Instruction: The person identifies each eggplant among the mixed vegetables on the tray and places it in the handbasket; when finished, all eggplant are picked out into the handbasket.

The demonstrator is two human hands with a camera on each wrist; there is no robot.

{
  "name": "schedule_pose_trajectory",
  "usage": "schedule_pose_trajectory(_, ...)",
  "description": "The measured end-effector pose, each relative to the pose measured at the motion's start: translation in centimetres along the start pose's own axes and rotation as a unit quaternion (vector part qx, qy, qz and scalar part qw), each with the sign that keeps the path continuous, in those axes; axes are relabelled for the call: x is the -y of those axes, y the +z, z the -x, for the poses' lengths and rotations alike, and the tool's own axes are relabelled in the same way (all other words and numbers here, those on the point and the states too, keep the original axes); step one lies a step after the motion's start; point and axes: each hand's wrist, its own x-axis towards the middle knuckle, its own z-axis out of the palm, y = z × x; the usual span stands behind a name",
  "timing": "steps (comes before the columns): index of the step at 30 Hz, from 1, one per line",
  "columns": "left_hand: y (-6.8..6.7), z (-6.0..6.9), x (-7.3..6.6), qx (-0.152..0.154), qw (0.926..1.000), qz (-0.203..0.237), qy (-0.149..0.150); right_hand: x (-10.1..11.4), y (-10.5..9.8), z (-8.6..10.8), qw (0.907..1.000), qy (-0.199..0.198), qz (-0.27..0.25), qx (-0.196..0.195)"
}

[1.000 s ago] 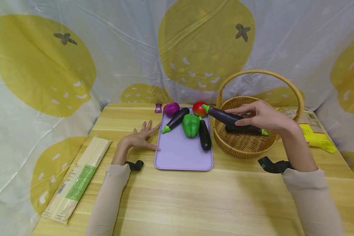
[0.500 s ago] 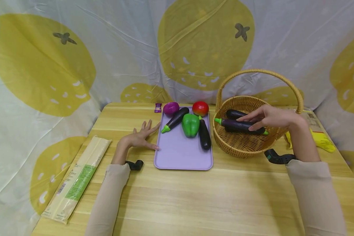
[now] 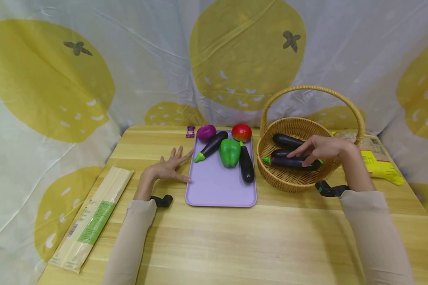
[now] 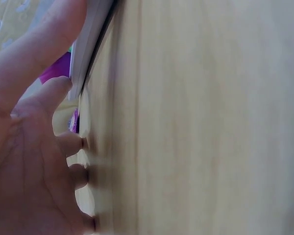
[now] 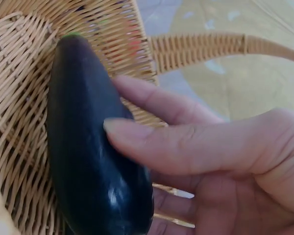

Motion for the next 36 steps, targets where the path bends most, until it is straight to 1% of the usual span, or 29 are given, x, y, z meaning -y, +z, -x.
schedule_pose_trajectory(2,0.0,0.0,0.0,0.000,1.0000,-0.002,-0.001,-0.2,-0.1,-0.4,0.9999,0.003,0.009,-0.002)
schedule_pose_trajectory(6,-0.1,0.0,0.0,0.000,1.0000,-0.002,-0.002,-0.3,-0.4,-1.0,0.9990,0.009,0.034,-0.026)
schedule_pose_trajectory(10,-0.1,0.0,-0.1,0.002,1.0000,0.002,0.000,-0.3,-0.5,-1.4,0.9979,0.019,0.042,-0.045)
schedule_pose_trajectory(22,0.2,0.3,-0.2,0.001,1.0000,0.002,-0.002,-0.9,-0.6,-1.9,0.9982,0.026,0.029,-0.046)
schedule_pose_trajectory(26,0.2,0.3,-0.3,0.001,1.0000,0.002,0.001,-0.8,-0.5,-1.9,0.9974,0.032,0.029,-0.058)
schedule_pose_trajectory(31,0.0,0.3,-0.3,-0.001,1.0000,-0.001,-0.003,-0.6,-0.6,-2.1,0.9969,0.032,0.029,-0.066)
schedule_pose_trajectory(36,-0.2,0.2,-0.3,0.005,1.0000,0.001,-0.002,-0.6,-0.6,-2.3,0.9968,0.052,0.020,-0.058)
